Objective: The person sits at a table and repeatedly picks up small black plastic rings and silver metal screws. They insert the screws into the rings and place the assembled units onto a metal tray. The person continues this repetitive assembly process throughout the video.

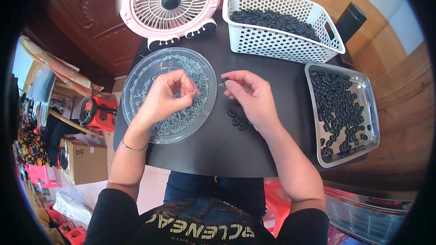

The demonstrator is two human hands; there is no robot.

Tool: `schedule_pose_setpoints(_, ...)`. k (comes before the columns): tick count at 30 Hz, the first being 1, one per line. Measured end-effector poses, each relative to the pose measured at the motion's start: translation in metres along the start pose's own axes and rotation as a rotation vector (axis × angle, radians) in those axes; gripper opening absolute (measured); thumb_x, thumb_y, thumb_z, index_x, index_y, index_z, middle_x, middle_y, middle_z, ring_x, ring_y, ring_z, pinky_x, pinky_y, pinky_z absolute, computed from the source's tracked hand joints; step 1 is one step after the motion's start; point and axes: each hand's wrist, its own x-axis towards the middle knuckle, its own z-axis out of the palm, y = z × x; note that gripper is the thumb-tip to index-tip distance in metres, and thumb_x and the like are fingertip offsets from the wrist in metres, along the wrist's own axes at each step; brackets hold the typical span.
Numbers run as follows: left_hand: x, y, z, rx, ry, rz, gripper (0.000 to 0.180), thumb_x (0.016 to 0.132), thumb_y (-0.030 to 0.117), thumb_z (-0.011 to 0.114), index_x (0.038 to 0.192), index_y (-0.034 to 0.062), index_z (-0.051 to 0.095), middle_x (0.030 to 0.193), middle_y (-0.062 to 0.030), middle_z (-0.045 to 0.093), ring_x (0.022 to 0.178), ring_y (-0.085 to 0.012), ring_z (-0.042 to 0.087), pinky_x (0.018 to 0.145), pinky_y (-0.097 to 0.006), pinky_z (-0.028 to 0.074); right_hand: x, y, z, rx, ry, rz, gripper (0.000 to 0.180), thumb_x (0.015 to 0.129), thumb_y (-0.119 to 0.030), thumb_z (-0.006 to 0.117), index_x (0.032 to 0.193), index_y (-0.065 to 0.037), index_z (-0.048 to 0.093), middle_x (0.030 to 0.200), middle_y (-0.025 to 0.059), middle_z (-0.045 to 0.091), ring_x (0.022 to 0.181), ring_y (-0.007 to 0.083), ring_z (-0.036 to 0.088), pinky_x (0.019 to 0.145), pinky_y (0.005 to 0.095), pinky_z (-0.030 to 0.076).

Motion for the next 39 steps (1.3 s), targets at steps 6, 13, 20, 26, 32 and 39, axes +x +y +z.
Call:
schedule_pose_setpoints(6, -0.001, 0.003, 0.012, -0.034, -0.011, -0.03, 0.007, 0.069, -0.003, 0.056, 0.071, 0.0017, 0.052, 0.07, -0.0004, 0.056, 0.065, -0.0048, 0.052, 0.061, -0.02, 0.044, -0.005, 0.004, 0.012, 0.034, -0.117, -0.048, 0.015, 0.083, -0.007, 0.055, 0.097, -0.001, 0.058, 0.083, 0.001, 0.059, 0.075, 0.0059, 0.055, 0.07, 0.02, 0.046)
schedule_pose_setpoints(13, -0.001, 0.004, 0.01, 0.652, 0.13, 0.178, 0.012, 0.063, 0.001, 0.062, 0.074, 0.002, 0.056, 0.069, -0.0081, 0.056, 0.067, -0.0213, 0.057, 0.062, -0.032, 0.045, 0.003, -0.005, -0.009, -0.014, 0.153, -0.074, 0.015, 0.083, -0.008, 0.056, 0.096, -0.001, 0.058, 0.081, 0.0004, 0.058, 0.067, 0.0052, 0.05, 0.063, 0.019, 0.042)
schedule_pose_setpoints(20, 0.002, 0.017, 0.056, 0.688, -0.052, 0.615, 0.025, 0.062, 0.004, 0.06, 0.087, 0.0055, 0.061, 0.085, -0.0059, 0.057, 0.079, -0.0218, 0.054, 0.068, -0.034, 0.043, 0.011, 0.001, -0.025, 0.078, 0.253, -0.158, 0.016, 0.083, -0.011, 0.056, 0.096, -0.002, 0.058, 0.08, 0.0007, 0.058, 0.068, 0.0056, 0.049, 0.063, 0.0189, 0.04)
schedule_pose_setpoints(26, -0.006, 0.011, 0.068, 0.852, -0.186, 0.568, 0.021, 0.065, 0.007, 0.057, 0.085, 0.0066, 0.06, 0.079, -0.0051, 0.052, 0.078, -0.0204, 0.053, 0.068, -0.032, 0.043, 0.01, 0.001, -0.023, 0.066, 0.235, -0.142, 0.017, 0.083, -0.011, 0.056, 0.098, -0.002, 0.058, 0.081, 0.0007, 0.058, 0.068, 0.0049, 0.049, 0.063, 0.0188, 0.04)
schedule_pose_setpoints(32, -0.007, 0.011, 0.069, 0.733, -0.164, 0.532, 0.02, 0.065, 0.003, 0.057, 0.084, 0.0037, 0.058, 0.077, -0.0065, 0.051, 0.07, -0.0205, 0.055, 0.062, -0.031, 0.045, 0.008, 0.001, -0.021, 0.039, 0.244, -0.112, 0.022, 0.083, -0.01, 0.055, 0.104, -0.003, 0.058, 0.081, 0.0, 0.058, 0.069, 0.0053, 0.05, 0.063, 0.019, 0.042)
schedule_pose_setpoints(39, -0.001, 0.024, 0.052, -0.348, -0.014, -0.043, 0.015, 0.083, 0.001, 0.051, 0.096, -0.0017, 0.059, 0.084, -0.0042, 0.057, 0.065, -0.0078, 0.059, 0.054, -0.017, 0.045, 0.006, -0.003, -0.02, 0.036, 0.198, -0.124, 0.026, 0.084, -0.011, 0.054, 0.109, -0.004, 0.056, 0.08, -0.0011, 0.056, 0.069, 0.0047, 0.048, 0.063, 0.0184, 0.04)
